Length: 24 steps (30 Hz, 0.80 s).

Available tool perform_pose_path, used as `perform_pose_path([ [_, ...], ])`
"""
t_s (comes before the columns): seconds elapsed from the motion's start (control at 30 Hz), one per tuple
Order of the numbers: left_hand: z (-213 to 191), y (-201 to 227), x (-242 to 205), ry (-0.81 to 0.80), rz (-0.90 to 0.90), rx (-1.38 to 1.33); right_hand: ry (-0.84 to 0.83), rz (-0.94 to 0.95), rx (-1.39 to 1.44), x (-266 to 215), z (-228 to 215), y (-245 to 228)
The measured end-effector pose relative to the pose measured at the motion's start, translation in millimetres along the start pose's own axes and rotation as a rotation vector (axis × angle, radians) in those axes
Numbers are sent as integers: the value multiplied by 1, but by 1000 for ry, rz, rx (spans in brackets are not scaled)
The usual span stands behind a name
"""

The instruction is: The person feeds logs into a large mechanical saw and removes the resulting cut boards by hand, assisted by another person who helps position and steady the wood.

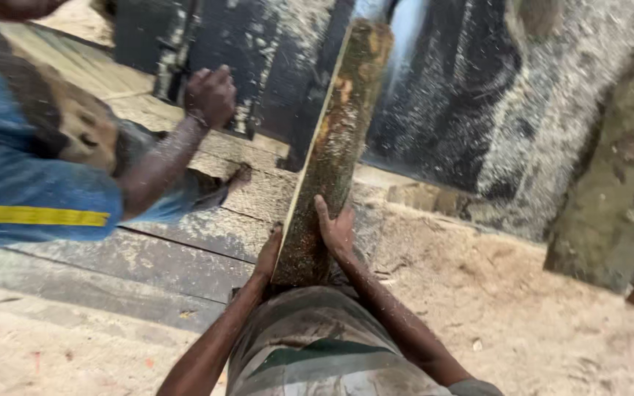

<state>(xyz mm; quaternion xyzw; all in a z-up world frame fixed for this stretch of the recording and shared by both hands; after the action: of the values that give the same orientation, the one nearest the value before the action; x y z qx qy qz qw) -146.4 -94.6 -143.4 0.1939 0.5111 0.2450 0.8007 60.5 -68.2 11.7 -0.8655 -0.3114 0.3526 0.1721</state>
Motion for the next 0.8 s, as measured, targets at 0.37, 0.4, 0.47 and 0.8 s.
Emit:
perform_pose_path([
  [0.37,149,209,-11,-223,982,950,43,-235,160,105,-64,-85],
  [0.4,157,219,-6,-252,942,958,49,-257,146,113,-66,-85],
  [0.47,171,234,4,-314,870,892,60,-213,164,133,-71,-87],
  [0.8,230,278,101,-369,884,833,212,-228,299,244,-90,-106],
])
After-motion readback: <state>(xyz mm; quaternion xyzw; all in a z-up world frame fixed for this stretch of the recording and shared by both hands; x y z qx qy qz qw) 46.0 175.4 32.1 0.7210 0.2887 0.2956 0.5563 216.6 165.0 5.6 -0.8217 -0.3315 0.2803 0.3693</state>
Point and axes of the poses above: each hand's wrist, its own x-axis towards the middle knuckle, its own z-axis out of the palm, y = z × x, the point moved 3 cm from there along x, towards the middle knuckle, and after that the axes turned 13 degrees about -x, right-handed, at the moved point
